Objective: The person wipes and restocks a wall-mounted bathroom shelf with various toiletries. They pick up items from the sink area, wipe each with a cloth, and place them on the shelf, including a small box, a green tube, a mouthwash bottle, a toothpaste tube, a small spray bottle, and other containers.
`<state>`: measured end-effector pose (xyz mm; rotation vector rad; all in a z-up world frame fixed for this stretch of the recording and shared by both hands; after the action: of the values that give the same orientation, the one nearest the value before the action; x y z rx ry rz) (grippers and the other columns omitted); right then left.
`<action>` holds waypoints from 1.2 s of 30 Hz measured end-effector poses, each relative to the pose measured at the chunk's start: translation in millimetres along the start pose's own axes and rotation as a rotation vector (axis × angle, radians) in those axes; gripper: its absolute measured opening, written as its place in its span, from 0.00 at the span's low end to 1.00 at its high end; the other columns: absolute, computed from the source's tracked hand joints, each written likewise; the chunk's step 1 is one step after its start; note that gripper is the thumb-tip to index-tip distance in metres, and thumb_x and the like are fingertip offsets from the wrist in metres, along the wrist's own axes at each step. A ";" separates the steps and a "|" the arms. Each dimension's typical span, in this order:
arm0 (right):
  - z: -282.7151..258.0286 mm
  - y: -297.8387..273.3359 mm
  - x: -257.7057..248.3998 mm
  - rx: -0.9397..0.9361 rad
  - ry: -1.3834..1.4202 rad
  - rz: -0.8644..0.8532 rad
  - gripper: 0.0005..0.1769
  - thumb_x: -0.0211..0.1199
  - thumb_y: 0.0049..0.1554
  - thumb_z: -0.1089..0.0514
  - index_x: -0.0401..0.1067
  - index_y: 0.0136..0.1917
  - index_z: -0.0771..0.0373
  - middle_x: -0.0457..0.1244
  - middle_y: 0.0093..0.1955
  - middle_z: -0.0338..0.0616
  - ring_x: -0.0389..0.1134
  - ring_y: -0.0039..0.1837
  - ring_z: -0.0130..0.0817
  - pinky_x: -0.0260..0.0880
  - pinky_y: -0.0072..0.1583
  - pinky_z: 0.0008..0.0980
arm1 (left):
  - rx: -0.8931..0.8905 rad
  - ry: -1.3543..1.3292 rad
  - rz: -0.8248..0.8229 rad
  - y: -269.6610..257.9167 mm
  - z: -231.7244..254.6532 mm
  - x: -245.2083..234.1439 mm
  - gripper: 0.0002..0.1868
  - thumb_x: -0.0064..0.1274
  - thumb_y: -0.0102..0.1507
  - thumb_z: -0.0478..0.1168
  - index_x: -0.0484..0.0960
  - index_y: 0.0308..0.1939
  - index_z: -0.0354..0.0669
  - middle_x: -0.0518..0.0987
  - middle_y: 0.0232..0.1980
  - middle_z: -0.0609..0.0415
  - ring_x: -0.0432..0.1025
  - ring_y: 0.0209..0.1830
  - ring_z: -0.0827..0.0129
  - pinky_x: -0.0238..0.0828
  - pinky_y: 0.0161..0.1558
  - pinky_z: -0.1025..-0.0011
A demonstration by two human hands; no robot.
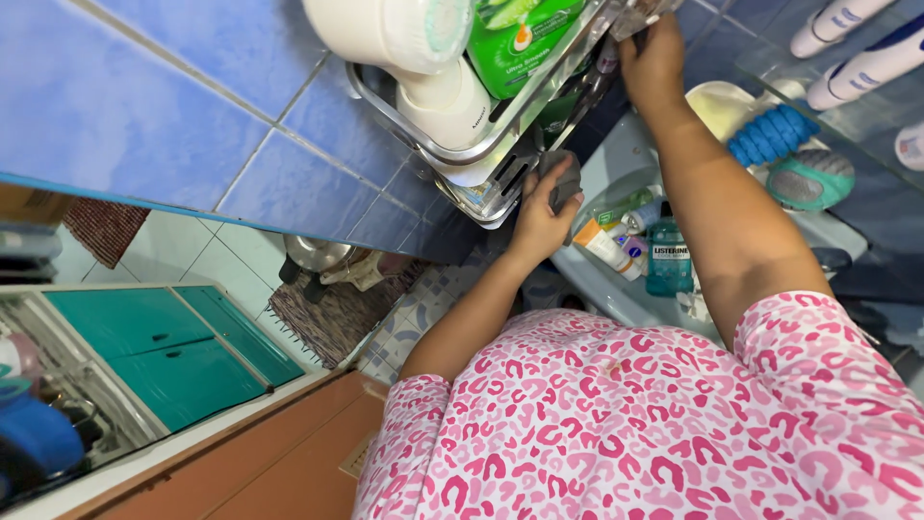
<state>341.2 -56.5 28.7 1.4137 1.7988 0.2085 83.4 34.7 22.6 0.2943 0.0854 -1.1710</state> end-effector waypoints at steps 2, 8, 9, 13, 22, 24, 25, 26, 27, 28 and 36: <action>-11.2 -2.6 -6.1 -0.036 -0.002 -0.007 0.16 0.65 0.60 0.68 0.63 0.59 0.69 0.64 0.54 0.57 0.67 0.56 0.49 0.67 0.57 0.37 | 0.023 -0.027 -0.008 0.1 4.0 0.6 0.28 0.54 0.59 0.34 0.68 0.64 0.51 0.66 0.59 0.41 0.65 0.61 0.51 0.63 0.62 0.64; -41.0 -45.6 -28.9 0.070 0.107 0.015 0.24 0.64 0.63 0.62 0.59 0.69 0.66 0.63 0.60 0.51 0.66 0.61 0.41 0.67 0.60 0.33 | 0.007 -0.092 -0.049 -0.7 0.2 3.1 0.32 0.46 0.62 0.31 0.57 0.70 0.45 0.70 0.57 0.39 0.64 0.57 0.56 0.60 0.57 0.67; -46.5 -64.1 -33.0 0.117 0.149 -0.044 0.23 0.62 0.65 0.60 0.58 0.69 0.64 0.63 0.60 0.49 0.66 0.61 0.39 0.66 0.62 0.33 | -0.174 -0.144 -0.088 -0.3 -11.1 7.5 0.33 0.46 0.63 0.33 0.54 0.72 0.47 0.74 0.50 0.41 0.67 0.49 0.60 0.63 0.50 0.70; -66.2 -151.4 -43.8 0.278 0.343 -0.442 0.31 0.59 0.60 0.57 0.52 0.72 0.65 0.58 0.64 0.47 0.58 0.65 0.34 0.60 0.60 0.31 | -0.104 -0.551 -0.126 4.3 -21.4 31.3 0.18 0.47 0.68 0.36 0.69 0.62 0.38 0.80 0.49 0.51 0.73 0.47 0.74 0.68 0.50 0.79; -16.2 -269.1 -123.6 0.985 0.721 0.094 0.13 0.60 0.57 0.59 0.70 0.55 0.63 0.67 0.48 0.37 0.67 0.47 0.25 0.68 0.52 0.26 | 0.121 0.426 -0.453 13.5 -73.4 76.1 0.26 0.59 0.60 0.46 0.72 0.55 0.33 0.72 0.52 0.37 0.68 0.52 0.49 0.65 0.53 0.62; -11.5 -281.7 -153.7 0.922 0.726 0.122 0.11 0.59 0.58 0.61 0.71 0.54 0.66 0.66 0.48 0.38 0.67 0.47 0.25 0.67 0.52 0.25 | -0.064 0.559 -0.607 2.2 -98.5 91.5 0.26 0.56 0.57 0.43 0.70 0.56 0.35 0.70 0.53 0.37 0.68 0.51 0.47 0.65 0.52 0.60; -11.6 -288.8 -163.9 0.892 0.727 0.136 0.10 0.59 0.59 0.62 0.71 0.54 0.67 0.66 0.48 0.38 0.67 0.48 0.25 0.67 0.53 0.25 | -0.158 0.625 -0.685 -6.0 -110.1 97.7 0.26 0.55 0.56 0.42 0.70 0.56 0.36 0.69 0.53 0.37 0.68 0.51 0.46 0.65 0.51 0.60; -11.1 -295.9 -169.6 0.902 0.722 0.155 0.10 0.59 0.58 0.62 0.71 0.53 0.67 0.66 0.47 0.39 0.67 0.47 0.25 0.67 0.52 0.25 | -0.099 0.624 -0.670 -8.0 -111.6 104.0 0.25 0.55 0.55 0.41 0.71 0.55 0.36 0.70 0.53 0.38 0.68 0.51 0.47 0.65 0.52 0.60; -12.3 -303.7 -173.5 0.910 0.717 0.174 0.09 0.59 0.58 0.63 0.71 0.53 0.67 0.66 0.47 0.39 0.67 0.47 0.26 0.67 0.52 0.25 | -0.040 0.622 -0.655 -10.5 -111.9 110.4 0.23 0.55 0.55 0.40 0.73 0.53 0.37 0.71 0.53 0.39 0.68 0.51 0.48 0.66 0.52 0.61; -13.6 -311.4 -176.4 0.922 0.712 0.196 0.09 0.59 0.57 0.63 0.71 0.52 0.67 0.66 0.47 0.39 0.67 0.46 0.26 0.67 0.51 0.24 | 0.019 0.620 -0.642 -12.4 -111.5 117.0 0.22 0.54 0.55 0.39 0.75 0.52 0.38 0.71 0.53 0.40 0.69 0.52 0.49 0.66 0.53 0.61; -14.1 -345.3 -173.4 1.045 0.751 0.364 0.10 0.59 0.56 0.63 0.72 0.51 0.68 0.67 0.45 0.40 0.68 0.46 0.27 0.67 0.51 0.25 | -0.048 1.022 -0.839 -8.1 -123.3 156.2 0.16 0.49 0.61 0.48 0.80 0.47 0.44 0.73 0.54 0.47 0.71 0.52 0.55 0.69 0.50 0.62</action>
<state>84.1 -325.4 -76.4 2.6707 2.3703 -0.0609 147.7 -74.4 -131.1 0.8431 1.2241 -1.7258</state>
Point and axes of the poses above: each hand's wrist, its own y-axis towards the middle knuckle, its own x-axis out of the palm, z = x × y, the point moved 5 cm from there along y, towards the middle knuckle
